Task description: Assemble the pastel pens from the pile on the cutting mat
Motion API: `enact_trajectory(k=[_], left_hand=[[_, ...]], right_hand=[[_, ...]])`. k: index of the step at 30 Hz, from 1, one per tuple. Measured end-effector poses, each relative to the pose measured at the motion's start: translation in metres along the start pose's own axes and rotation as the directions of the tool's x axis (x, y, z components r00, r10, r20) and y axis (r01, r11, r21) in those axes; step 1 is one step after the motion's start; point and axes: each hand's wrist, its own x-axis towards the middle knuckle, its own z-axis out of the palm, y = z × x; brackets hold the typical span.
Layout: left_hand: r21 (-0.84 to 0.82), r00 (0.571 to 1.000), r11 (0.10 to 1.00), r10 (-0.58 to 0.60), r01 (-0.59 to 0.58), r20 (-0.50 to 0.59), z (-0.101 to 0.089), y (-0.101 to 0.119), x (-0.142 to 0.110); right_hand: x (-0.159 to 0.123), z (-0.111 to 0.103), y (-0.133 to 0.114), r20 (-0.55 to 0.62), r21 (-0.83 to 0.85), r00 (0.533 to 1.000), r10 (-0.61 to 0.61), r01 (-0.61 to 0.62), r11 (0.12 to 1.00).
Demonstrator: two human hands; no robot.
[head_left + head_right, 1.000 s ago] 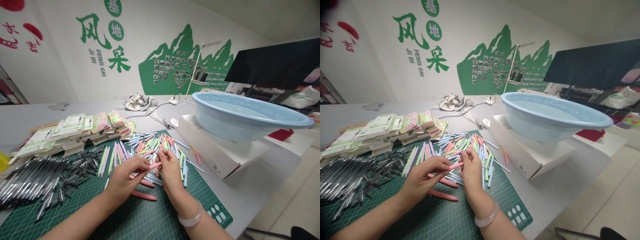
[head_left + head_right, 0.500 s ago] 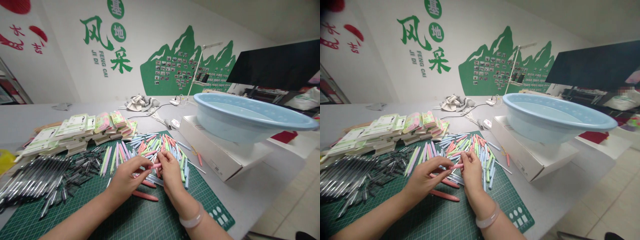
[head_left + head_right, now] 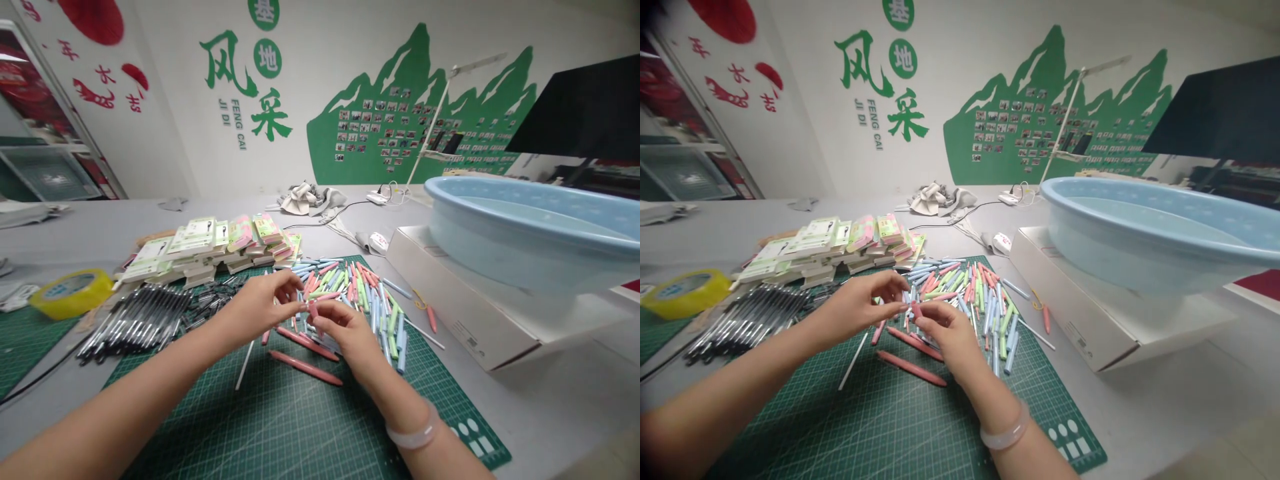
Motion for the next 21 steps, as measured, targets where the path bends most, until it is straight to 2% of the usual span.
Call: enact_trajectory(k=[2, 3, 6, 7, 11, 16, 19, 21], left_hand=[[0.196, 0.987, 0.967, -0.158, 0.161, -0.031, 0.001, -0.019, -0.013], [0.291, 0.969, 0.927, -0.248, 0.237, 0.002, 0.003, -0.031, -0.021], [0.453, 0.905, 0.834, -0.407, 0.314, 0.123, 0.013, -0.059, -0.044], [0.465, 0.891, 0.817, -0.439, 0.341, 0.119, 0.017, -0.065, -0.050], [0.447, 0.897, 0.826, -0.430, 0.344, 0.106, 0.028, -0.072, -0.058], [0.372, 0.872, 0.848, -0.461, 0.378, 0.166, 0.024, -0.077, -0.056], [0.238, 0.856, 0.865, -0.486, 0.442, 0.176, 0.019, -0.081, -0.059], [0.083, 0.844, 0.866, -0.499, 0.492, 0.199, 0.015, -0.078, -0.061]], right_hand=[[0.001, -0.001, 0.003, -0.046, 0.023, 0.999, 0.012, -0.011, 1.000], [0.001, -0.002, 0.005, -0.061, 0.033, 0.998, 0.014, -0.012, 0.999], [0.001, -0.002, 0.007, -0.065, 0.036, 0.998, 0.005, -0.003, 0.999], [0.001, -0.001, 0.007, -0.062, 0.033, 0.998, 0.005, -0.003, 0.999], [0.000, 0.001, 0.007, -0.062, 0.036, 0.998, 0.018, -0.016, 0.999], [0.000, 0.000, 0.008, -0.080, 0.038, 0.997, 0.015, -0.012, 0.999], [0.000, -0.001, 0.009, -0.082, 0.037, 0.996, 0.025, -0.022, 0.999], [0.000, 0.000, 0.009, -0.072, 0.046, 0.997, 0.035, -0.032, 0.998]])
